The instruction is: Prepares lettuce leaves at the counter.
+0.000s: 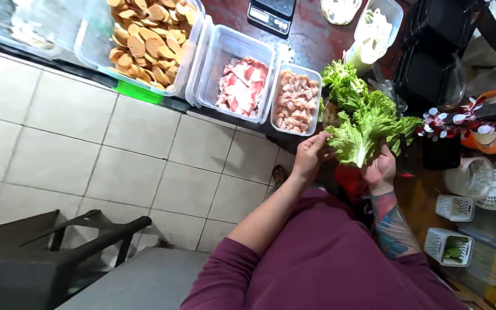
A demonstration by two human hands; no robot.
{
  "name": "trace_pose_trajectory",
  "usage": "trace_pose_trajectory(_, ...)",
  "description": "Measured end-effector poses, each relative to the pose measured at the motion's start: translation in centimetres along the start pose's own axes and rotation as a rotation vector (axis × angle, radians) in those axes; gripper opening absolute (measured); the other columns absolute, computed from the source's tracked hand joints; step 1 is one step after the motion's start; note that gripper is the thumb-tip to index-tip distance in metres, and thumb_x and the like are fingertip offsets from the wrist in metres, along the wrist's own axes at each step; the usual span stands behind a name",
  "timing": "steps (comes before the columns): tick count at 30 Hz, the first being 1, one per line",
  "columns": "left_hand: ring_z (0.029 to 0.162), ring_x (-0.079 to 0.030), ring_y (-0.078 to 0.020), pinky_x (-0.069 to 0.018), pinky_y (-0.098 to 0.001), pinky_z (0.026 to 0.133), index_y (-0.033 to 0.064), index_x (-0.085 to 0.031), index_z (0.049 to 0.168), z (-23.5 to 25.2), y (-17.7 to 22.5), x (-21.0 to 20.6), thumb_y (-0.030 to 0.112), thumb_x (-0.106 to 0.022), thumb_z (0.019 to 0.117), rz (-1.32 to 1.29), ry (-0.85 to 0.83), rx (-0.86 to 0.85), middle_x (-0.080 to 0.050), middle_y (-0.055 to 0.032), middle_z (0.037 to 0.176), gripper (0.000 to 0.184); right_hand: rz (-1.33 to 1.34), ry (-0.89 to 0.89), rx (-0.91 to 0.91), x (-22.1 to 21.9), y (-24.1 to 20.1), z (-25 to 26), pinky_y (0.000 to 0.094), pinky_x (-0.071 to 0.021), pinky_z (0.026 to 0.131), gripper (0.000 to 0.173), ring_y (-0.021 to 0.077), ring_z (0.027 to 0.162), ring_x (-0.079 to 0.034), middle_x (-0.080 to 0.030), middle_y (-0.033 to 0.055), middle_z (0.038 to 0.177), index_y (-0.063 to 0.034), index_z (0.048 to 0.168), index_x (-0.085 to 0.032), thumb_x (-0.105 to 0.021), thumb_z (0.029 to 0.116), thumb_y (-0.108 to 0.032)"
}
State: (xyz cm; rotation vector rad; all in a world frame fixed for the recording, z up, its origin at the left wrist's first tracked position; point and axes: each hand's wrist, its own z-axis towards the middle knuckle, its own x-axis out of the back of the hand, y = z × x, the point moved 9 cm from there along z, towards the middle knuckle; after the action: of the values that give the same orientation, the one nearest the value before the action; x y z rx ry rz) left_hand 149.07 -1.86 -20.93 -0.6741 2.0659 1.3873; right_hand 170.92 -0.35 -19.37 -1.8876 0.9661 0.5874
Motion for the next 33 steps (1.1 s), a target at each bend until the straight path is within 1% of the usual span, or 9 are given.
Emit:
trace_pose_trajectory(4,0.106,-0.069,-0.0329,-0.0579,-0.0539,0.094,0.0073,-0.06,0.136,-0.2,-0.3,-0.1,0.045,-0.046,0.1087,0.001,-0.041,0.014,-0.068,-0.0183,0.121,0.049,0.008,-0.001,-0.004,-0.6,0.0,-0.4,0.0614,-0.0462,0.108,0.048,0.0306,0.133,-0.055,-0.058,0.0117,0.142,-0.0183,0.147,-0.048,-0.037,0.1088,-0.046)
trace_pose_trajectory(7,0.093,-0.07,-0.0284,-0.0618,-0.0485,0.082,0.0069,-0.067,0.119,-0.6,0.2,-0.4,0.033,-0.068,0.0997,0.147,0.008,-0.016,-0.07,-0.0147,0.107,0.033,-0.007,-0.037,-0.027,-1.4,0.3,-0.8,0.0619,-0.045,0.11,0.05,0.0311,0.134,-0.054,-0.057,0.012,0.145,-0.0177,0.148,-0.046,-0.036,0.1092,-0.047)
trace_pose_trajectory(9,0.088,-0.071,-0.0272,-0.0626,-0.0475,0.08,0.0042,-0.069,0.113,-0.8,0.4,-0.5,0.026,-0.074,0.0961,0.218,0.013,-0.033,-0.072,-0.0147,0.1,0.028,-0.003,-0.05,-0.033,-1.5,0.5,-1.0,0.062,-0.0448,0.11,0.05,0.0314,0.135,-0.053,-0.056,0.0119,0.146,-0.0178,0.149,-0.045,-0.037,0.1092,-0.047)
trace_pose_trajectory(12,0.089,-0.072,-0.0286,-0.0624,-0.0495,0.082,0.0008,-0.067,0.111,-1.0,0.4,-0.6,0.023,-0.066,0.1018,0.191,-0.027,-0.048,-0.071,-0.0166,0.101,0.024,0.011,-0.055,-0.026,-0.8,0.6,-0.9,0.0614,-0.0456,0.109,0.049,0.0308,0.133,-0.055,-0.057,0.0122,0.143,-0.0179,0.148,-0.047,-0.038,0.1089,-0.047)
trace_pose_trajectory(19,0.102,-0.07,-0.0314,-0.0594,-0.0515,0.092,0.0017,-0.061,0.127,-1.6,-0.2,-1.0,0.031,-0.042,0.1118,-0.047,-0.076,0.053,-0.068,-0.0188,0.116,0.038,-0.058,-0.061,0.022,-0.4,0.0,-1.4,0.0592,-0.0462,0.109,0.049,0.0291,0.134,-0.055,-0.057,0.0111,0.144,-0.0176,0.148,-0.046,-0.034,0.1099,-0.046)
trace_pose_trajectory(22,0.103,-0.069,-0.0301,-0.058,-0.0517,0.094,0.0038,-0.062,0.126,-1.7,-0.3,-1.3,0.041,-0.045,0.1097,-0.049,-0.117,0.044,-0.068,-0.0169,0.115,0.044,-0.053,-0.077,0.023,-0.7,0.0,-1.7,0.0593,-0.0455,0.11,0.05,0.0291,0.134,-0.054,-0.057,0.0111,0.145,-0.0177,0.149,-0.046,-0.032,0.1103,-0.047)
trace_pose_trajectory(25,0.092,-0.07,-0.026,-0.0608,-0.0463,0.085,0.0044,-0.066,0.115,-2.1,0.3,-1.3,0.027,-0.068,0.1003,0.121,-0.06,-0.008,-0.07,-0.014,0.102,0.027,-0.024,-0.081,0.014,-0.9,0.2,-1.8,0.0598,-0.0451,0.11,0.05,0.0299,0.135,-0.054,-0.056,0.0114,0.145,-0.0175,0.149,-0.045,-0.033,0.1103,-0.046)
trace_pose_trajectory(26,0.09,-0.071,-0.0266,-0.0615,-0.047,0.084,0.0027,-0.067,0.113,-2.2,0.4,-1.2,0.022,-0.071,0.0985,0.153,-0.045,-0.022,-0.071,-0.0149,0.1,0.024,-0.019,-0.089,0.013,-0.8,0.3,-1.8,0.0602,-0.0448,0.111,0.05,0.0302,0.135,-0.054,-0.056,0.0116,0.146,-0.0175,0.149,-0.045,-0.033,0.1102,-0.046)
trace_pose_trajectory(33,0.102,-0.069,-0.0298,-0.0583,-0.0495,0.095,-0.0025,-0.06,0.124,-2.5,-0.5,-0.8,0.014,-0.051,0.1082,0.022,-0.14,-0.004,-0.068,-0.0191,0.114,0.025,-0.002,-0.079,0.024,-0.3,0.5,-1.9,0.0607,-0.0445,0.111,0.048,0.0297,0.136,-0.053,-0.055,0.0116,0.146,-0.0176,0.149,-0.045,-0.035,0.1101,-0.044)
